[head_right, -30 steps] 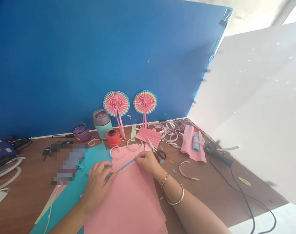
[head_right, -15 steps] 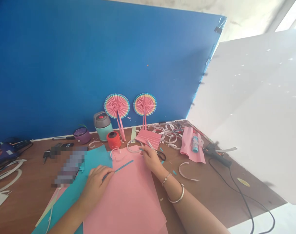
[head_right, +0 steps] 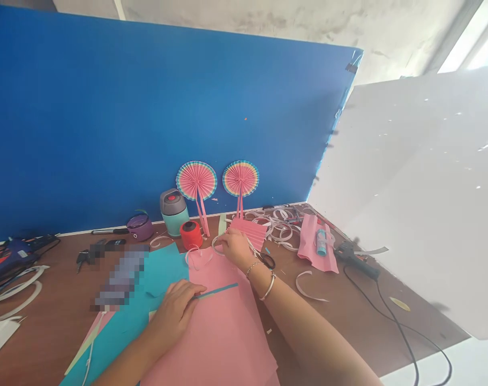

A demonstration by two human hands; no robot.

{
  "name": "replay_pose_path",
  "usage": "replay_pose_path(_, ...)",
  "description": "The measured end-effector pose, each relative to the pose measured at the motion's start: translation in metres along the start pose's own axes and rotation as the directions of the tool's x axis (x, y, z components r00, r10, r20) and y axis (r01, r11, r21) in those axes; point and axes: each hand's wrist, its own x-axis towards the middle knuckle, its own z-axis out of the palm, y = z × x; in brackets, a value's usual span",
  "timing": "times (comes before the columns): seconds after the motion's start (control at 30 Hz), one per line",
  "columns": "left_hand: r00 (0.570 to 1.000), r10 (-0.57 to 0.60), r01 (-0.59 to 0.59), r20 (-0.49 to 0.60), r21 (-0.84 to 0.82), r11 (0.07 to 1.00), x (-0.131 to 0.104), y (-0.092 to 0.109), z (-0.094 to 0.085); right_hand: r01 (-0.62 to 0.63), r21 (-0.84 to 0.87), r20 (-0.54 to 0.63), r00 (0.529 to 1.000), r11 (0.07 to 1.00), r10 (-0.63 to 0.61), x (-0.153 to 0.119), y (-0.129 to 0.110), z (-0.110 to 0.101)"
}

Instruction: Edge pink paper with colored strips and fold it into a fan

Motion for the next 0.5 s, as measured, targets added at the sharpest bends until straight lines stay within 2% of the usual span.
replay_pose_path(0.27, 1.000, -0.004, 0.004, 0.011, -0.017, 1.000, -0.002, -0.004, 0.004, 0.033, -0.053, 0.008, 0.999, 0.998, -0.033, 0.000, 0.003, 0.011)
replay_pose_path(0.5, 1.000, -0.023, 0.023, -0.010, -0.010, 1.000, 0.001, -0.003, 0.003, 0.023, 0.028, -0.044, 0.999, 0.999, -0.022, -0.006, 0.006, 0.001)
